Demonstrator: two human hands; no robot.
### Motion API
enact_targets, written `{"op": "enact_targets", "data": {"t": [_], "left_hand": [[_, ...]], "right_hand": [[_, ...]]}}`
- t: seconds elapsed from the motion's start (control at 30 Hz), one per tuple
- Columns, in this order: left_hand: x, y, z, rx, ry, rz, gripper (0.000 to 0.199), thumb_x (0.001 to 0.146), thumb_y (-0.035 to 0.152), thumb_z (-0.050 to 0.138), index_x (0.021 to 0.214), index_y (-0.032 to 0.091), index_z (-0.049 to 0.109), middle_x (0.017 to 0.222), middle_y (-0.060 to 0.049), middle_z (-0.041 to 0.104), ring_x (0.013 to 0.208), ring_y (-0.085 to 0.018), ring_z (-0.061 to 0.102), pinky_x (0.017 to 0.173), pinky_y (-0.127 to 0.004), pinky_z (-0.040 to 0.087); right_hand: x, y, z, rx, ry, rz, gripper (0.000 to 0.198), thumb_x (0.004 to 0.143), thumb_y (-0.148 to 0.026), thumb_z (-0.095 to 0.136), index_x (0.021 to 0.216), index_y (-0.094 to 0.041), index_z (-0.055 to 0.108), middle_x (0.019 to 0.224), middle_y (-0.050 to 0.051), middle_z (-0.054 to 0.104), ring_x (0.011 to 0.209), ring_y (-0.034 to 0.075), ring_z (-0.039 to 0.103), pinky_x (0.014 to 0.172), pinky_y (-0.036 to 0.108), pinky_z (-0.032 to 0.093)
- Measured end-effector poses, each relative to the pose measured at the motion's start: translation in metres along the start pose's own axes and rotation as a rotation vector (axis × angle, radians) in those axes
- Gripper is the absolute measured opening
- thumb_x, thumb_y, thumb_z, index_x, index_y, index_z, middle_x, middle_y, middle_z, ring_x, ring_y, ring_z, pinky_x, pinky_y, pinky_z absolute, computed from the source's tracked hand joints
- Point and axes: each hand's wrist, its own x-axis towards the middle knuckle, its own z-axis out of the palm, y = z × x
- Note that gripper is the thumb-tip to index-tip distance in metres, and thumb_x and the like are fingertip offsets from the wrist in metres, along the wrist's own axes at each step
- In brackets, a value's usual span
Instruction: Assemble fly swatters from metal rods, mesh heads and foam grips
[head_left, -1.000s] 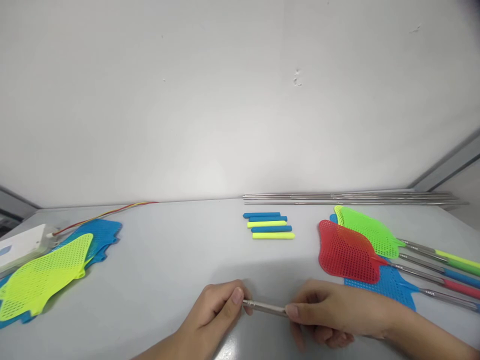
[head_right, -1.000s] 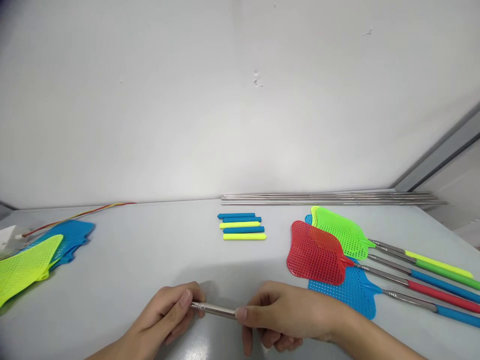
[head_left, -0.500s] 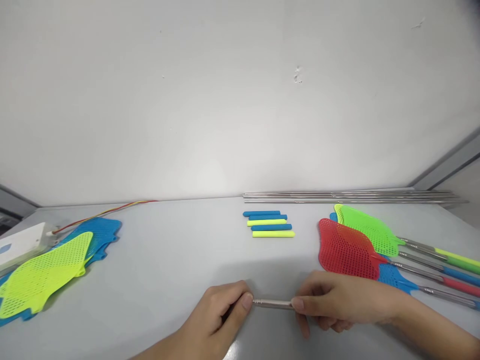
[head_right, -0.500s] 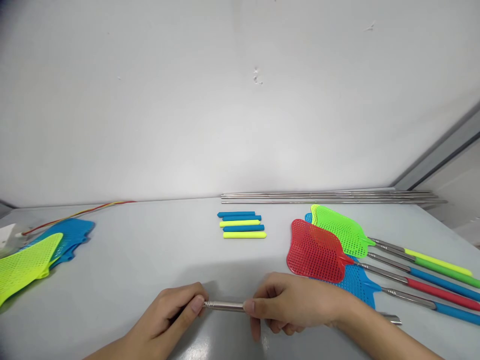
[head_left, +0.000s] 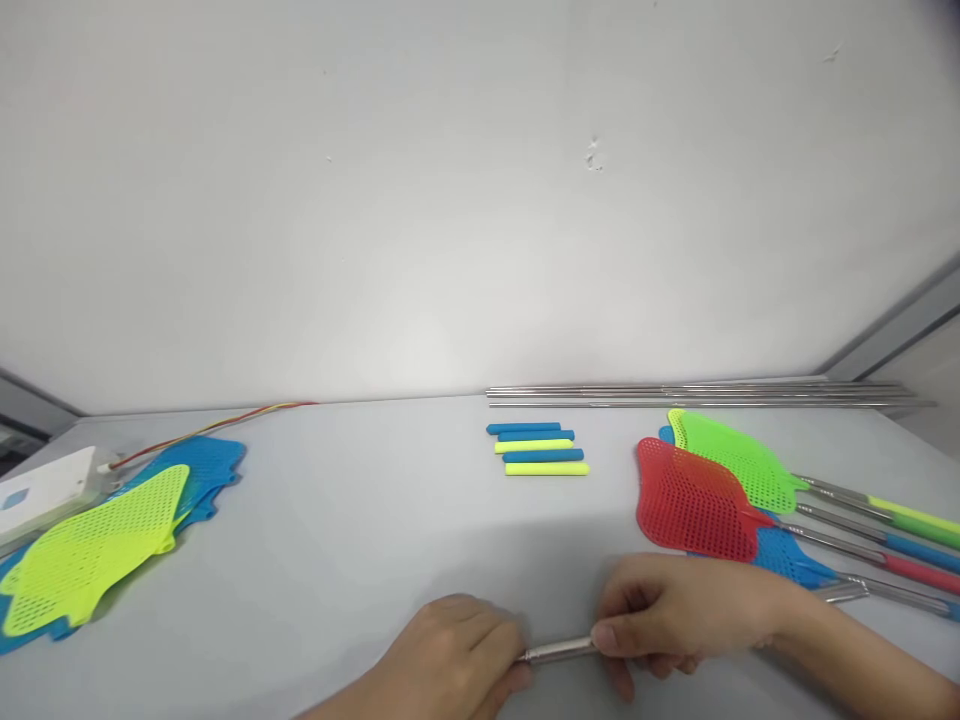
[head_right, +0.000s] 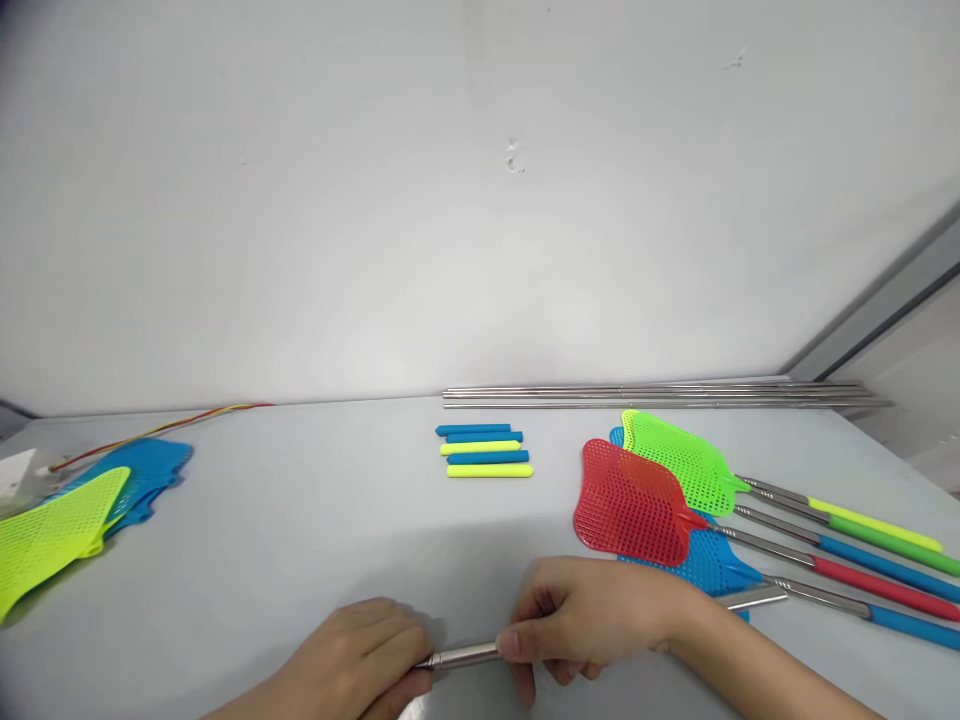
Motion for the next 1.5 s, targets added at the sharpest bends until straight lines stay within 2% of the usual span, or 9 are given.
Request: {"op": "enact_targets", "data": {"t": [0.1, 0.43, 0.53, 0.63, 0.83, 1.13, 1.5], "left_hand": [[-0.002, -0.002, 0.009, 0.076, 0.077, 0.025, 0.032, 0.089, 0.026, 0.024, 0.062, 0.019, 0.039, 0.049, 0.002, 0.047, 0.041, -0.01, 0.04, 0.041, -0.022, 0.03], [0.001, -0.001, 0.005, 0.09, 0.092, 0.064, 0.033, 0.089, 0.025, 0.024, 0.061, 0.018, 0.038, 0.049, 0.002, 0.048, 0.041, -0.009, 0.039, 0.041, -0.022, 0.031], [0.004, 0.002, -0.001, 0.1, 0.053, 0.087, 0.034, 0.089, 0.024, 0.025, 0.06, 0.018, 0.04, 0.05, 0.002, 0.049, 0.041, -0.009, 0.04, 0.042, -0.021, 0.032], [0.005, 0.005, -0.006, 0.155, -0.058, 0.053, 0.029, 0.088, 0.022, 0.03, 0.064, 0.017, 0.044, 0.056, 0.0, 0.053, 0.048, -0.01, 0.046, 0.048, -0.022, 0.037], [0.001, 0.003, 0.0, 0.183, -0.005, 0.11, 0.028, 0.088, 0.02, 0.031, 0.061, 0.017, 0.042, 0.054, 0.001, 0.051, 0.046, -0.01, 0.043, 0.046, -0.022, 0.034], [0.002, 0.003, 0.001, 0.141, 0.041, 0.08, 0.03, 0.089, 0.022, 0.03, 0.061, 0.017, 0.041, 0.053, 0.001, 0.051, 0.045, -0.01, 0.044, 0.046, -0.021, 0.034], [0.001, 0.004, 0.003, 0.149, 0.01, 0.039, 0.03, 0.088, 0.021, 0.03, 0.06, 0.017, 0.042, 0.053, 0.001, 0.051, 0.046, -0.009, 0.044, 0.046, -0.021, 0.034]], "right_hand": [[0.001, 0.002, 0.0, -0.026, 0.01, -0.002, 0.041, 0.081, -0.045, 0.038, 0.082, -0.015, 0.067, 0.055, -0.001, 0.04, 0.047, 0.005, 0.037, 0.041, 0.014, 0.031], [0.001, -0.001, 0.002, -0.057, 0.037, -0.015, 0.039, 0.081, -0.041, 0.039, 0.082, -0.014, 0.067, 0.055, -0.002, 0.042, 0.045, 0.004, 0.037, 0.041, 0.014, 0.03], [0.0, 0.0, 0.004, -0.046, 0.034, -0.019, 0.039, 0.081, -0.041, 0.039, 0.081, -0.013, 0.066, 0.054, -0.001, 0.042, 0.045, 0.004, 0.038, 0.04, 0.013, 0.03], [-0.001, 0.0, 0.006, -0.011, 0.011, 0.002, 0.039, 0.081, -0.04, 0.04, 0.081, -0.012, 0.066, 0.052, -0.002, 0.04, 0.045, 0.004, 0.038, 0.038, 0.012, 0.03], [0.0, -0.006, 0.01, 0.012, -0.015, 0.055, 0.037, 0.081, -0.038, 0.039, 0.081, -0.013, 0.066, 0.047, -0.003, 0.038, 0.037, 0.002, 0.033, 0.034, 0.012, 0.027], [0.0, -0.001, 0.015, 0.015, 0.045, 0.056, 0.036, 0.081, -0.038, 0.04, 0.079, -0.011, 0.064, 0.049, -0.003, 0.041, 0.038, 0.003, 0.036, 0.033, 0.012, 0.028], [0.001, -0.002, 0.017, 0.017, 0.08, 0.067, 0.037, 0.079, -0.04, 0.041, 0.078, -0.011, 0.064, 0.048, -0.002, 0.042, 0.037, 0.003, 0.036, 0.032, 0.012, 0.027]]}}
